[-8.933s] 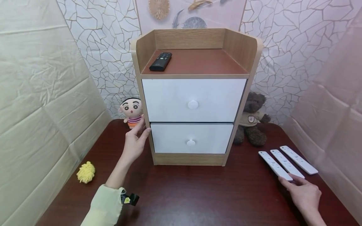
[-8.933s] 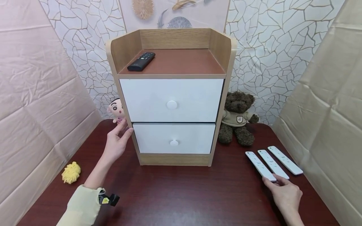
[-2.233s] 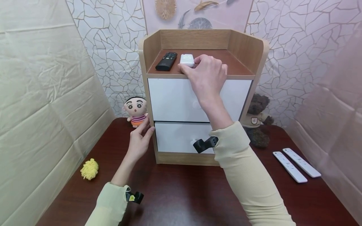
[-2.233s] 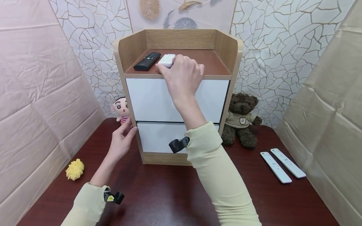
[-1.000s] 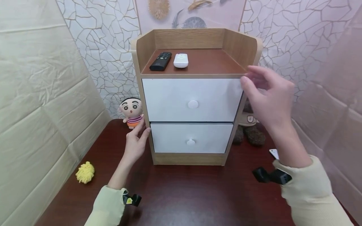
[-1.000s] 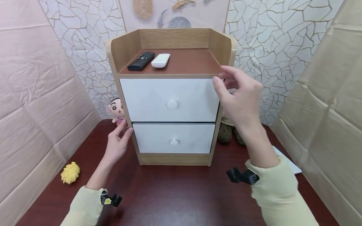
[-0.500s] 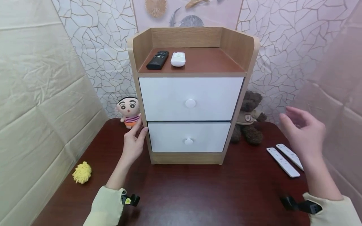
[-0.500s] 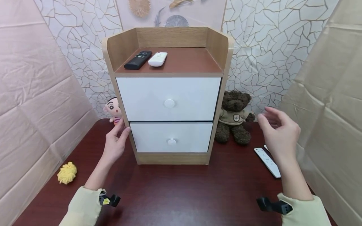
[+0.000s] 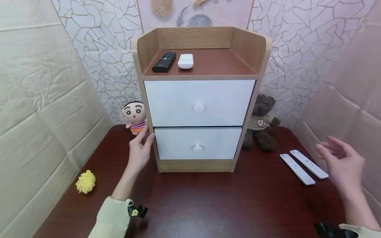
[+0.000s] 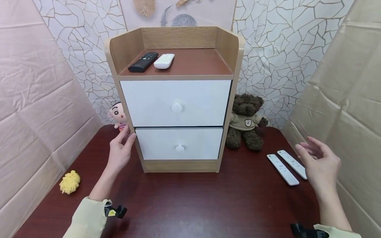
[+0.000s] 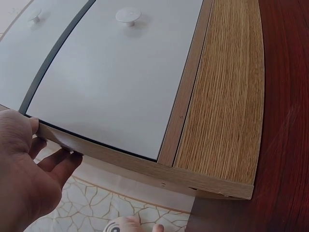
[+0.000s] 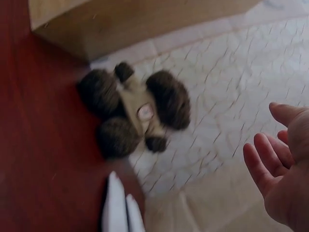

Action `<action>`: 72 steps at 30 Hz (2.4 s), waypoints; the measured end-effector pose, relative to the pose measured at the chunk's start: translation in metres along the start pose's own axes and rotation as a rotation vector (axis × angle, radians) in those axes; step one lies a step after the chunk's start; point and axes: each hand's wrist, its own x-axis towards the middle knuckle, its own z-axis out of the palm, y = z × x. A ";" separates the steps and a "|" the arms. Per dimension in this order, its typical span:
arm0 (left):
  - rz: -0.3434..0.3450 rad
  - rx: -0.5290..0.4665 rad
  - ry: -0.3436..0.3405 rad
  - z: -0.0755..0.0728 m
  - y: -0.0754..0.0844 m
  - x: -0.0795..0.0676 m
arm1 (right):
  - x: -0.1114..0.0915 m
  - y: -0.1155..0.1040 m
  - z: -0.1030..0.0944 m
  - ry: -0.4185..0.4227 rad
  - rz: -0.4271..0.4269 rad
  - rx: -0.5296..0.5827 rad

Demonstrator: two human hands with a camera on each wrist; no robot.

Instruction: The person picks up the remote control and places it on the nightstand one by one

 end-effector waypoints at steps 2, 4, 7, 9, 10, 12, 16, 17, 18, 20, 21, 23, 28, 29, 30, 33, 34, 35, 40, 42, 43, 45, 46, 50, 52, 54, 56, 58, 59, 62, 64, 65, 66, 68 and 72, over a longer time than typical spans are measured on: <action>-0.011 -0.004 0.005 0.000 0.001 0.000 | -0.002 0.011 -0.005 -0.012 0.025 0.037; -0.014 -0.011 0.010 0.001 0.001 0.000 | -0.004 0.022 -0.008 -0.017 0.030 0.054; -0.006 -0.017 0.017 0.001 0.001 -0.001 | -0.011 0.038 -0.012 -0.039 0.017 0.052; 0.003 -0.015 0.022 0.002 0.000 0.000 | -0.015 0.049 -0.013 -0.055 0.003 0.025; 0.008 -0.019 0.025 0.002 0.000 0.000 | -0.018 0.054 -0.013 -0.065 0.001 0.017; 0.015 -0.024 0.029 0.002 0.000 0.000 | -0.022 0.063 -0.014 -0.090 0.002 0.001; 0.019 -0.021 0.026 0.002 0.001 0.001 | -0.028 0.080 -0.016 -0.116 0.043 -0.003; 0.017 -0.011 0.025 0.002 0.001 0.000 | -0.030 0.084 -0.017 -0.119 0.053 -0.009; 0.016 -0.007 0.022 0.001 0.001 0.000 | -0.031 0.088 -0.018 -0.117 0.061 -0.017; 0.013 0.011 0.019 0.000 0.001 -0.001 | -0.033 0.096 -0.020 -0.123 0.076 -0.041; 0.008 0.020 0.016 0.000 0.000 -0.002 | -0.034 0.100 -0.022 -0.126 0.084 -0.063; -0.004 0.031 0.011 -0.001 -0.001 -0.004 | -0.036 0.109 -0.026 -0.130 0.096 -0.119; -0.025 0.038 0.012 0.000 -0.003 -0.008 | -0.038 0.128 -0.032 -0.154 0.156 -0.247; -0.023 0.034 0.013 0.000 -0.003 -0.008 | -0.038 0.130 -0.033 -0.160 0.165 -0.271; -0.021 0.028 0.013 0.001 -0.003 -0.008 | -0.038 0.133 -0.034 -0.165 0.171 -0.298; -0.008 0.013 0.013 0.001 -0.003 -0.006 | -0.038 0.137 -0.036 -0.171 0.171 -0.371; -0.002 0.013 0.013 0.001 -0.003 -0.005 | -0.039 0.138 -0.036 -0.173 0.171 -0.395; 0.002 0.013 0.013 0.001 -0.002 -0.005 | -0.038 0.139 -0.036 -0.176 0.168 -0.424; -0.010 0.015 0.008 0.001 -0.002 -0.004 | -0.039 0.140 -0.034 -0.202 0.177 -0.499; -0.018 0.011 0.005 0.001 -0.001 -0.004 | -0.039 0.140 -0.032 -0.209 0.179 -0.512; -0.018 0.011 0.006 0.000 -0.001 -0.004 | -0.038 0.141 -0.031 -0.208 0.183 -0.517; -0.013 0.013 0.007 0.000 -0.001 -0.003 | -0.037 0.142 -0.030 -0.214 0.186 -0.524; -0.007 0.016 0.008 0.000 0.000 -0.002 | -0.037 0.143 -0.029 -0.216 0.185 -0.527; 0.009 0.031 0.014 0.000 0.001 -0.001 | -0.036 0.143 -0.026 -0.220 0.176 -0.524; 0.012 0.034 0.015 -0.001 0.002 0.000 | -0.035 0.142 -0.024 -0.213 0.169 -0.522; 0.010 0.033 0.016 -0.002 0.002 0.001 | -0.034 0.141 -0.022 -0.203 0.162 -0.525; 0.008 0.031 0.019 -0.002 0.002 0.001 | -0.034 0.140 -0.020 -0.199 0.158 -0.524; 0.006 0.031 0.022 -0.003 0.002 0.001 | -0.033 0.140 -0.018 -0.200 0.160 -0.509; 0.006 0.033 0.025 -0.004 0.002 0.001 | -0.033 0.141 -0.017 -0.202 0.161 -0.501; 0.008 0.035 0.023 -0.004 0.003 0.001 | -0.033 0.142 -0.016 -0.206 0.163 -0.489; 0.013 0.030 0.019 -0.004 0.004 0.002 | -0.033 0.144 -0.016 -0.204 0.158 -0.495; 0.017 0.029 0.020 -0.005 0.004 0.002 | -0.033 0.144 -0.016 -0.202 0.152 -0.508; 0.020 0.030 0.022 -0.005 0.003 0.002 | -0.033 0.144 -0.015 -0.202 0.146 -0.523; 0.022 0.031 0.021 -0.006 0.004 0.002 | -0.033 0.143 -0.014 -0.200 0.129 -0.552; 0.011 0.045 0.012 -0.007 0.005 0.002 | -0.034 0.143 -0.012 -0.188 0.107 -0.579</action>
